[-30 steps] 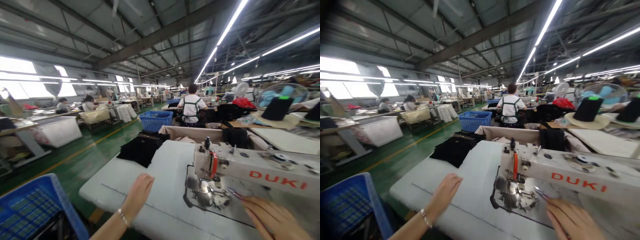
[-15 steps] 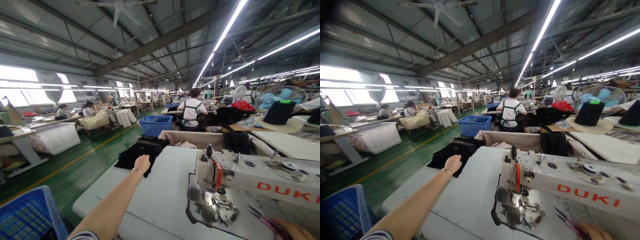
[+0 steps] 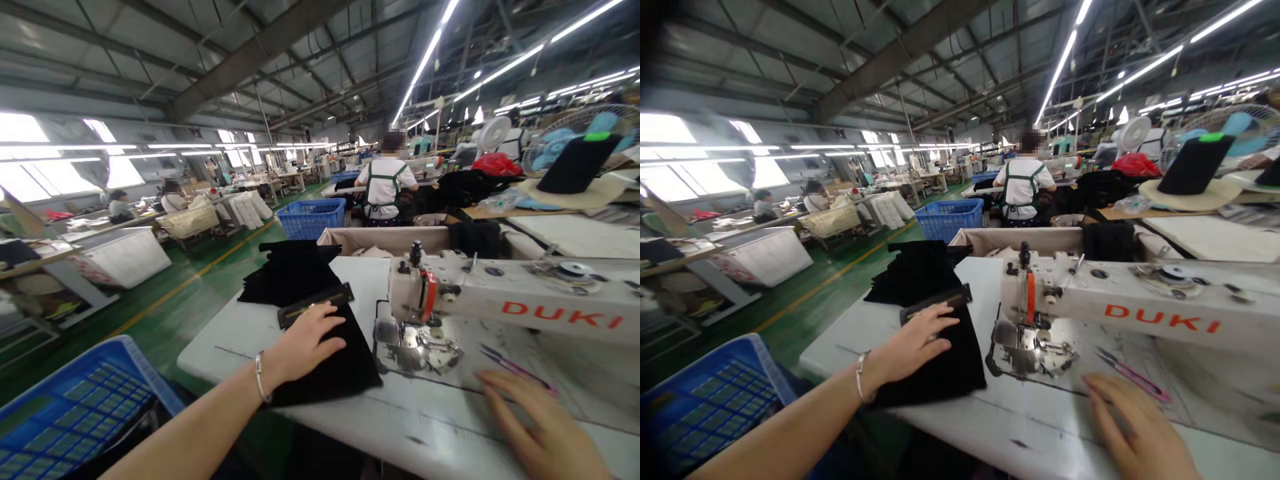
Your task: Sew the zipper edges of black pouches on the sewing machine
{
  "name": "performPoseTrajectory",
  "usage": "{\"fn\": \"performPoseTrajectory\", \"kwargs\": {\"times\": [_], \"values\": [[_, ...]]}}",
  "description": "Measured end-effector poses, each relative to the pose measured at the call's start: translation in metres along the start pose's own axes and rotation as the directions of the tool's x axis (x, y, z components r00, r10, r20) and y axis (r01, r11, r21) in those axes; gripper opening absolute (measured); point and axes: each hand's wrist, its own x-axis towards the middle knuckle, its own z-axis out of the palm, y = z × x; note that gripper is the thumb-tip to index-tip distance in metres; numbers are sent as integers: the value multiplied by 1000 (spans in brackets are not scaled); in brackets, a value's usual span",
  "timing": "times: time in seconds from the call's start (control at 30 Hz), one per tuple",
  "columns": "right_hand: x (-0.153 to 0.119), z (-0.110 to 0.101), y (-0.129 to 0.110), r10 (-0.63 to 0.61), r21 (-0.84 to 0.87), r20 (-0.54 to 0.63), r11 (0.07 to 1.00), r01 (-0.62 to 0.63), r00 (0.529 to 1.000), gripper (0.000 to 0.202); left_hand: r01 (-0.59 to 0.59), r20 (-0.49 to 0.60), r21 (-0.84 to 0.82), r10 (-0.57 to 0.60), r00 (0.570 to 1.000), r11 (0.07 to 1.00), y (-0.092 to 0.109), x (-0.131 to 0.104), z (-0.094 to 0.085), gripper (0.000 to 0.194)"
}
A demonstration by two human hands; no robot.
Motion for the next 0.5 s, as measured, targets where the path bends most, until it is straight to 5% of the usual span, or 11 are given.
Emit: {"fn": "performPoseTrajectory", "kwargs": {"times": [0.1,0.2,0.4,0.5], "values": [[2,20,-72,-144,58,276,989,133,950,46,69,40,3,-69,997,998,18,-17,59,60],[1,38,-116,-197,42,350,980,195,916,50,133,21,12,-133,991,991,18,-16,90,60],[-4,38,-128,-193,115,375,980,162,907,41,165,-16,-2,-165,986,986,7,19,82,58],[-5,34,-129,-162,189,382,978,95,910,40,117,2,-48,-117,993,992,12,28,77,38]]}}
